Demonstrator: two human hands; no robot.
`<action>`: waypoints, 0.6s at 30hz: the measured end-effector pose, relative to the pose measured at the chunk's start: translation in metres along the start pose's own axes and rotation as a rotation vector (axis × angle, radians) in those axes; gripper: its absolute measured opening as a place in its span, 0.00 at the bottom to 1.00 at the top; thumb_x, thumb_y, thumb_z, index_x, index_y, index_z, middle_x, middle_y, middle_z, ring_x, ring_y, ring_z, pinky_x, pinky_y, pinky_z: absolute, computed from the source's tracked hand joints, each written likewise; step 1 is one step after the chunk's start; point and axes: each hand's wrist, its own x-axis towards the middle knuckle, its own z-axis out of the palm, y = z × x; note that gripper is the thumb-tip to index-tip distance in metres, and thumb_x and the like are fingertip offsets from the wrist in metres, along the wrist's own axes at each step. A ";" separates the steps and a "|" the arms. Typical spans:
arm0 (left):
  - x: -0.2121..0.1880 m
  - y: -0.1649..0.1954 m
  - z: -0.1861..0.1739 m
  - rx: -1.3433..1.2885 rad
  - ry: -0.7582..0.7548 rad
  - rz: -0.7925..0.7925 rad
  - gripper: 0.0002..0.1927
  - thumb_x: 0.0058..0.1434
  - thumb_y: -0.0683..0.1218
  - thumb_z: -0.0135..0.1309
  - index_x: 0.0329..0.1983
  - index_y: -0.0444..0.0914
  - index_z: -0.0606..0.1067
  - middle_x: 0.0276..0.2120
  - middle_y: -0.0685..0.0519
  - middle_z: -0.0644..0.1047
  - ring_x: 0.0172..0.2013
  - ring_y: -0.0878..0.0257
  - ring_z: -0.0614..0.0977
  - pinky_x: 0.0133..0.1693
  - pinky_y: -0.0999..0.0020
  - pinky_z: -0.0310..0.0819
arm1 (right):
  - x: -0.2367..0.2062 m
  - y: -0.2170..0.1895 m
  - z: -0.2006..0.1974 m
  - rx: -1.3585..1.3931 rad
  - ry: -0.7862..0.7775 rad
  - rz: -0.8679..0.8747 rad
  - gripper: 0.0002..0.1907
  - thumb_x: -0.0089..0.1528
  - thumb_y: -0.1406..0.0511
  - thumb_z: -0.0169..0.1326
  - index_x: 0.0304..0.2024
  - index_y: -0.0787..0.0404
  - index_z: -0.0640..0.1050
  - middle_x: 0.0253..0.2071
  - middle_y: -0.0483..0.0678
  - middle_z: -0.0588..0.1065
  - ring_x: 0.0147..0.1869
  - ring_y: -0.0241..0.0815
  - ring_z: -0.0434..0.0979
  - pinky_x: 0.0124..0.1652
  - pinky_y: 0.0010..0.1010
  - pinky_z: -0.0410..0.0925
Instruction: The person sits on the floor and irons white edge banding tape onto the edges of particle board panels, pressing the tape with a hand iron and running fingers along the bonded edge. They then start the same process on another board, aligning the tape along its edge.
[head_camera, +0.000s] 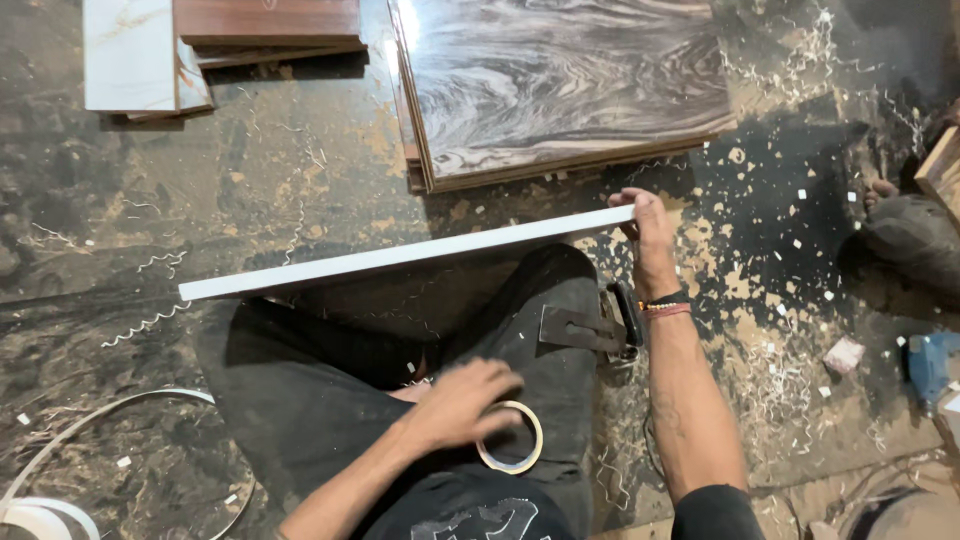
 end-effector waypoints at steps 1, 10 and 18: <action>0.003 0.000 -0.007 0.126 0.095 0.064 0.21 0.60 0.50 0.62 0.52 0.36 0.74 0.48 0.45 0.75 0.50 0.47 0.76 0.50 0.52 0.70 | 0.000 0.000 -0.004 0.017 0.026 0.012 0.20 0.71 0.52 0.44 0.57 0.59 0.72 0.50 0.43 0.77 0.53 0.33 0.75 0.53 0.27 0.68; 0.034 -0.013 -0.132 0.771 0.535 0.012 0.27 0.63 0.50 0.58 0.61 0.32 0.71 0.59 0.41 0.72 0.63 0.46 0.69 0.64 0.47 0.60 | -0.095 -0.010 0.009 -0.756 -0.140 -0.268 0.27 0.61 0.57 0.59 0.59 0.64 0.71 0.57 0.55 0.71 0.59 0.51 0.72 0.55 0.43 0.68; 0.063 -0.001 -0.105 0.407 0.414 0.170 0.22 0.66 0.50 0.57 0.61 0.37 0.72 0.60 0.44 0.73 0.65 0.46 0.71 0.66 0.51 0.63 | -0.148 -0.028 0.033 -0.730 -0.348 -0.357 0.19 0.67 0.65 0.54 0.59 0.62 0.77 0.51 0.51 0.80 0.53 0.46 0.81 0.54 0.33 0.72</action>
